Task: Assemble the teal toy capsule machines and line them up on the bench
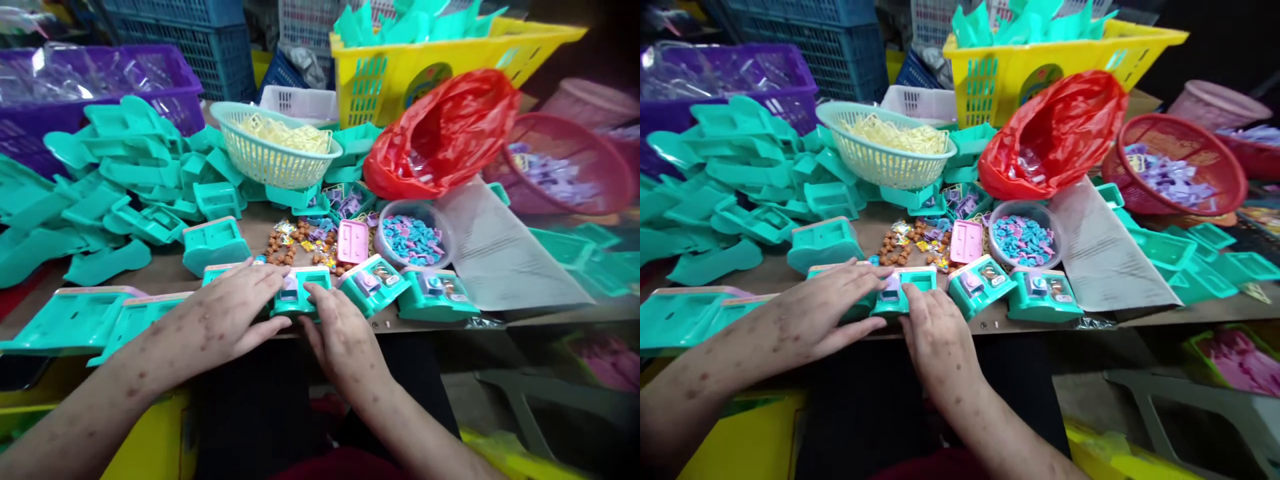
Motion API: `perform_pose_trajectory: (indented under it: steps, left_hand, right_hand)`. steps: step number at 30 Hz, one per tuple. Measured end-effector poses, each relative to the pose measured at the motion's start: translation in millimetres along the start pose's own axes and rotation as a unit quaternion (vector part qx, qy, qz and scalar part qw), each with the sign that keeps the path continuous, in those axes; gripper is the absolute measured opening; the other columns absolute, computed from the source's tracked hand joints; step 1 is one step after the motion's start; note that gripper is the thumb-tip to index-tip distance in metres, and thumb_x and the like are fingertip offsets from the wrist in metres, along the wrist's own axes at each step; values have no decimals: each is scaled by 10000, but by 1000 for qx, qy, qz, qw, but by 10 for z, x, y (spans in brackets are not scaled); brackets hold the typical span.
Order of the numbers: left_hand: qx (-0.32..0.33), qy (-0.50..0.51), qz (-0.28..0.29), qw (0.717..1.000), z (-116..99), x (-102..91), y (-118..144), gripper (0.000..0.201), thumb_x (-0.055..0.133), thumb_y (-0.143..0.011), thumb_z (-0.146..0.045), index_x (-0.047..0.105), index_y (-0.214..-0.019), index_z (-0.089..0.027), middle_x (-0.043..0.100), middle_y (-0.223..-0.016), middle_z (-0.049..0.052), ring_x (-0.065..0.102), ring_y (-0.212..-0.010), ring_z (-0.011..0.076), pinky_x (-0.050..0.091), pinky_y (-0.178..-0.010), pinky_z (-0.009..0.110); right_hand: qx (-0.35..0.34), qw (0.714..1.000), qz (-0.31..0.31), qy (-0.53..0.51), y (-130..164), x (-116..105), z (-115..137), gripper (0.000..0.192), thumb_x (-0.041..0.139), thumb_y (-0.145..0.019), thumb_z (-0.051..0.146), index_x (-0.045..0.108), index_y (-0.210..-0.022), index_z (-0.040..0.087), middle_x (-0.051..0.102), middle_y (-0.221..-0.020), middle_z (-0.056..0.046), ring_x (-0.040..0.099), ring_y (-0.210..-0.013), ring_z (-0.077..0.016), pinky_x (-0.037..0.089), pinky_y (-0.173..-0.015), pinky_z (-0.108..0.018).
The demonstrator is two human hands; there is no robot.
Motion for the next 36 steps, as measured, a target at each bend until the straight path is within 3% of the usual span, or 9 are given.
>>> perform_pose_trajectory:
  steps: [4,10,17,21,26,29,31,34,36]
  left_hand:
    - [-40,58,82,994,186,-138,-275,470,512,-1132,-569,617,-1486,-277,755,-1431,75,724,-1305,287,543,-1141,441]
    - [-88,-49,76,992,358,-317,-1224,284,576,-1088,-414,758,-1205,-230,810,-1201,68,757,-1107,272,548,-896,360]
    - [-118,-173,155,965,540,333,-2114,282,607,-1051,-306,772,-1275,-258,807,-1242,87,757,-1129,270,560,-913,339]
    - [-121,-183,168,961,655,576,-2337,333,562,-1042,-221,778,-1293,-254,811,-1237,93,760,-1137,262,564,-932,324]
    - [-117,-186,189,957,746,656,-2398,288,630,-1014,-299,812,-1233,-256,820,-1148,91,773,-1072,264,565,-884,313]
    - [-103,-191,188,958,649,565,-2403,281,647,-1011,-390,825,-1163,-236,813,-1081,101,767,-1045,283,565,-874,330]
    - [-94,-190,134,968,470,402,-2455,306,604,-1036,-413,817,-1150,-225,801,-1039,108,760,-1024,298,564,-869,360]
    - [-21,-138,52,989,-4,224,-2592,299,561,-1071,-396,799,-1124,-223,790,-1039,99,746,-1021,291,554,-890,386]
    - [58,-91,57,993,-369,274,-2702,269,585,-1069,-367,776,-1179,-212,782,-1137,100,726,-1082,282,546,-938,390]
  right_hand:
    - [8,1000,7,-19,2,12,16,228,620,-1083,156,631,-1306,109,762,-1111,-144,709,-1058,-307,615,-995,-484]
    - [26,997,-2,-68,12,32,-22,170,639,-1066,114,690,-1221,158,750,-1191,-120,684,-1088,-276,601,-999,-441]
    - [32,996,4,-79,-4,55,-74,112,646,-1068,124,710,-1149,167,755,-1116,-95,675,-999,-254,593,-923,-415]
    - [29,997,-5,-66,-4,46,-74,99,674,-1047,118,711,-1126,164,750,-1090,-83,659,-964,-248,575,-890,-410]
    - [33,997,-5,-65,-7,54,-94,98,690,-1041,131,722,-1125,171,746,-1064,-65,655,-967,-241,565,-938,-415]
    - [31,998,-11,-56,-16,39,-93,62,680,-1047,138,719,-1067,181,733,-1016,-49,638,-932,-227,562,-936,-400]
    - [33,998,-13,-52,-22,32,-96,71,681,-1042,132,708,-1025,196,719,-982,-34,627,-911,-221,562,-921,-390]
    - [36,998,-17,-47,-26,27,-104,76,663,-1052,147,698,-1020,207,710,-968,-28,620,-915,-224,561,-924,-395]
    - [36,998,-18,-40,-24,30,-105,83,635,-1071,162,697,-1046,210,715,-989,-31,617,-931,-225,560,-949,-399]
Point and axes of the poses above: each hand's wrist, its own y-axis away from the middle knuckle, its own x-axis out of the palm, z = x × y, the point moved 7 cm from there along -y, towards the middle knuckle
